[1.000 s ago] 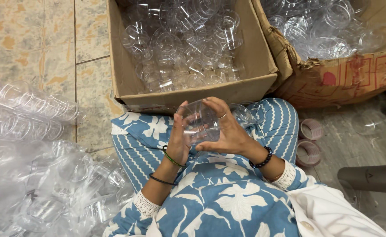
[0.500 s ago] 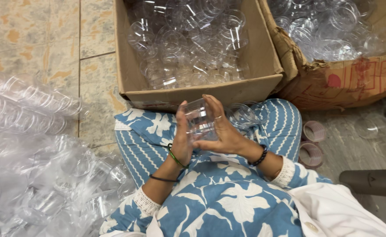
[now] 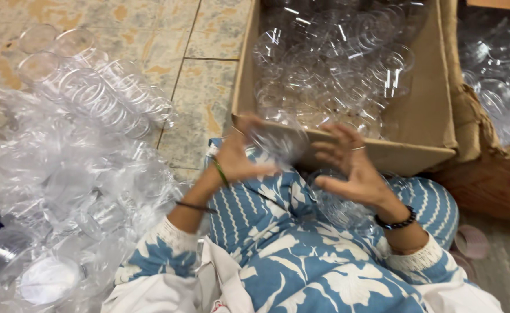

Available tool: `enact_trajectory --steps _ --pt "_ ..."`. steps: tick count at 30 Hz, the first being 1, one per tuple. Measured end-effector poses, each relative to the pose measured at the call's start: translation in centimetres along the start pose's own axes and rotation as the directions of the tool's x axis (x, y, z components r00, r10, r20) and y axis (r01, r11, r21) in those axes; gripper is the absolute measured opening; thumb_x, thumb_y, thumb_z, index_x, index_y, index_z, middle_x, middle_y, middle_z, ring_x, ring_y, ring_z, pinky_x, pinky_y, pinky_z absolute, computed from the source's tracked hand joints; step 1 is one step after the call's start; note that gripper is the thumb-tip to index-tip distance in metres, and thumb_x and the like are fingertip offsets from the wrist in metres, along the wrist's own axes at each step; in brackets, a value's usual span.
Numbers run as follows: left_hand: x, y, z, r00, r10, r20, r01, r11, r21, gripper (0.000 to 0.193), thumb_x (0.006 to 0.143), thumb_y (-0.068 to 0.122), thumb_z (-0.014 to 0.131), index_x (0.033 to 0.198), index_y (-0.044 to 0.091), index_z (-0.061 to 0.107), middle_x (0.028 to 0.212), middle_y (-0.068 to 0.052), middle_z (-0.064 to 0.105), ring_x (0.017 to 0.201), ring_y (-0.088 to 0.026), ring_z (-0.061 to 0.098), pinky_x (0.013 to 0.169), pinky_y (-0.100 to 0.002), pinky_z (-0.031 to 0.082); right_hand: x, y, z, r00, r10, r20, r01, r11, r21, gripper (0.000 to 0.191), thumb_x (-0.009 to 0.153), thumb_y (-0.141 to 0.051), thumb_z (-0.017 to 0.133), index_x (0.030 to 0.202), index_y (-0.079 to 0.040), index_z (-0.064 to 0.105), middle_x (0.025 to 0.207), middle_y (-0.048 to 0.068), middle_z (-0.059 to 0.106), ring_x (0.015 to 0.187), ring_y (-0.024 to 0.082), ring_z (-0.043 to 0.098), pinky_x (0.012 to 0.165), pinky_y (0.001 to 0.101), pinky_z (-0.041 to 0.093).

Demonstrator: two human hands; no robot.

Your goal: The person sits on the floor and assembles clear plastic containers by fitting a lid or base piece onto each container body, pressing the pieces together by hand. They take container parts from cardboard boxes, join each pair on their lap, and place the assembled containers aside.

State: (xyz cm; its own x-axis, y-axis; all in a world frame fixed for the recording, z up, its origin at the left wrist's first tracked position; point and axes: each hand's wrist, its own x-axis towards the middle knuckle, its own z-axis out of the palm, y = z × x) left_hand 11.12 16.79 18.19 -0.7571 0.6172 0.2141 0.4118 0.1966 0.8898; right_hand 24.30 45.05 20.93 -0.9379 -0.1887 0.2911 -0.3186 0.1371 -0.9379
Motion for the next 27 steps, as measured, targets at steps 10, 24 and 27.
enact_trajectory --steps 10,24,27 --pt "10.2 -18.3 -24.5 0.422 0.323 -0.847 0.488 0.707 0.512 0.078 0.063 0.036 0.1 0.11 0.005 0.045 0.118 -0.023 0.051 0.118 -0.044 0.047 0.098 -0.051 0.042 -1.2 3.8 -4.1 0.924 0.065 -0.377 -0.099 0.993 -0.07 0.089 0.086 -0.004 0.074 0.157 -0.008 0.02 0.152 0.02 0.046 0.135 0.03 0.055 0.114 0.0433 0.047" --pt "4.5 -3.6 2.4 0.752 0.51 -0.417 -0.302 0.829 0.471 0.116 0.069 0.031 0.098 0.153 0.006 0.022 0.152 -0.025 0.042 0.14 -0.042 0.047 0.12 -0.049 0.041 8.1 0.2 3.5 0.933 -0.359 -0.019 0.263 0.717 -0.646 0.082 0.081 -0.029 0.085 0.143 0.004 0.043 0.149 0.027 0.047 0.142 0.037 0.044 0.116 0.0522 0.039" --pt "2.3 0.9 5.8 0.837 0.362 -0.411 -0.252 0.921 0.296 0.119 0.068 0.029 0.099 0.157 0.004 0.024 0.153 -0.021 0.043 0.143 -0.039 0.047 0.121 -0.046 0.041 7.6 0.8 4.3 0.929 -0.363 -0.072 0.224 0.708 -0.67 0.057 0.093 -0.022 0.078 0.14 -0.001 0.053 0.144 0.019 0.058 0.134 0.027 0.056 0.121 0.0518 0.038"
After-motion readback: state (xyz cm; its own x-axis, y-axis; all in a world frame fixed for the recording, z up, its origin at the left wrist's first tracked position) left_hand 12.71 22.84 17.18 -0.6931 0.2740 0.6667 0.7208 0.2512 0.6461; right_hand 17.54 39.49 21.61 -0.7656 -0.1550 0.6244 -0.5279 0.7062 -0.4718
